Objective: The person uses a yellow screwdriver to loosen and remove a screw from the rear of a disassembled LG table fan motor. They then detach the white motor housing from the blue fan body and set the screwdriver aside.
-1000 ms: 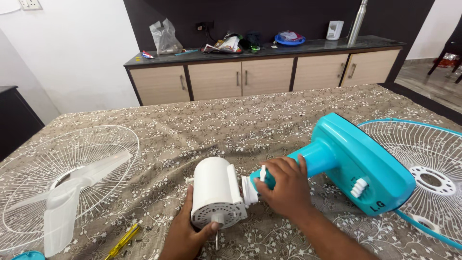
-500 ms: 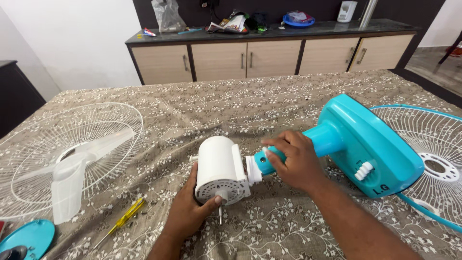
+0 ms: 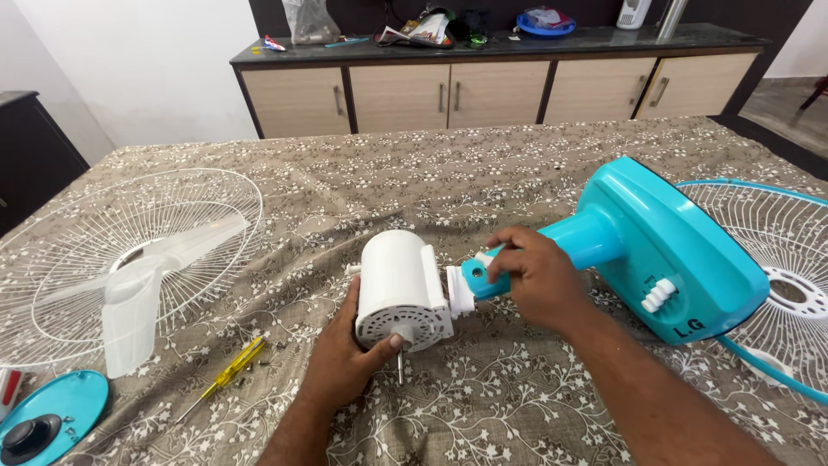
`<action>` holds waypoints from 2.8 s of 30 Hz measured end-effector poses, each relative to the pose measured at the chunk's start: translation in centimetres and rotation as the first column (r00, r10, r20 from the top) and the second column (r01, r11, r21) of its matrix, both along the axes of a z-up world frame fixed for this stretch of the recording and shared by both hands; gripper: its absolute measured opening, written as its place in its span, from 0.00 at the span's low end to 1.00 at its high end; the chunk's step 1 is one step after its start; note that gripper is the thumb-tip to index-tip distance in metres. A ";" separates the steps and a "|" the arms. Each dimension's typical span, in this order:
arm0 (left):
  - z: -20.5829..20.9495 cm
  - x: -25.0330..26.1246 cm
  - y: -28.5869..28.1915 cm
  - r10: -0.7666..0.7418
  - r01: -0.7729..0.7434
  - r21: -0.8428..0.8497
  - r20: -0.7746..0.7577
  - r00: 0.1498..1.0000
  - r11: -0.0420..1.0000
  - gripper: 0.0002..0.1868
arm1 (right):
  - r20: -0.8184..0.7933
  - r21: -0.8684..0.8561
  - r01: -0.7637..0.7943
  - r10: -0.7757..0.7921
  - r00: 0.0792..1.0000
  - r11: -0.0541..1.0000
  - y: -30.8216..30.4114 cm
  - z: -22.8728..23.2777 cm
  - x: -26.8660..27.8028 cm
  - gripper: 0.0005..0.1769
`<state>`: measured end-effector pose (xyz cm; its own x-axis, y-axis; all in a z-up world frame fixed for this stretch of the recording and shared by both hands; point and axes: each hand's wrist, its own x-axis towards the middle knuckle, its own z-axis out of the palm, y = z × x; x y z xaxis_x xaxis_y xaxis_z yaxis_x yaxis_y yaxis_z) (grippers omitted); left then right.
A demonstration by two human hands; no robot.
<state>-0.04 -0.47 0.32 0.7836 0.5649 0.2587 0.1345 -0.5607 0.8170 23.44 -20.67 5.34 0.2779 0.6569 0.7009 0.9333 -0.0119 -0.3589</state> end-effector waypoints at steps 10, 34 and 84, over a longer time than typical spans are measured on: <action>-0.1 -0.1 0.2 -0.001 0.000 0.042 0.014 1.000 0.999 0.63 | 0.025 -0.094 0.120 -0.118 0.993 0.988 0.2 1.4 -1.4 0.13; -0.3 0.2 0.5 -0.010 0.010 0.012 -0.005 1.000 1.000 0.64 | -0.378 0.039 0.157 -0.131 0.917 0.987 0.5 0.3 -1.2 0.17; -4.3 2.7 4.9 -0.114 0.108 -0.096 -0.057 0.992 0.990 0.72 | -0.289 -0.040 0.165 -0.170 0.942 0.985 0.9 -0.3 -1.3 0.07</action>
<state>2.63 4.43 -3.93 0.8555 0.4929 0.1584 0.1278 -0.4975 0.8580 22.18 -19.81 5.01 0.5748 0.5932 0.5637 0.7727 -0.1667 -0.6125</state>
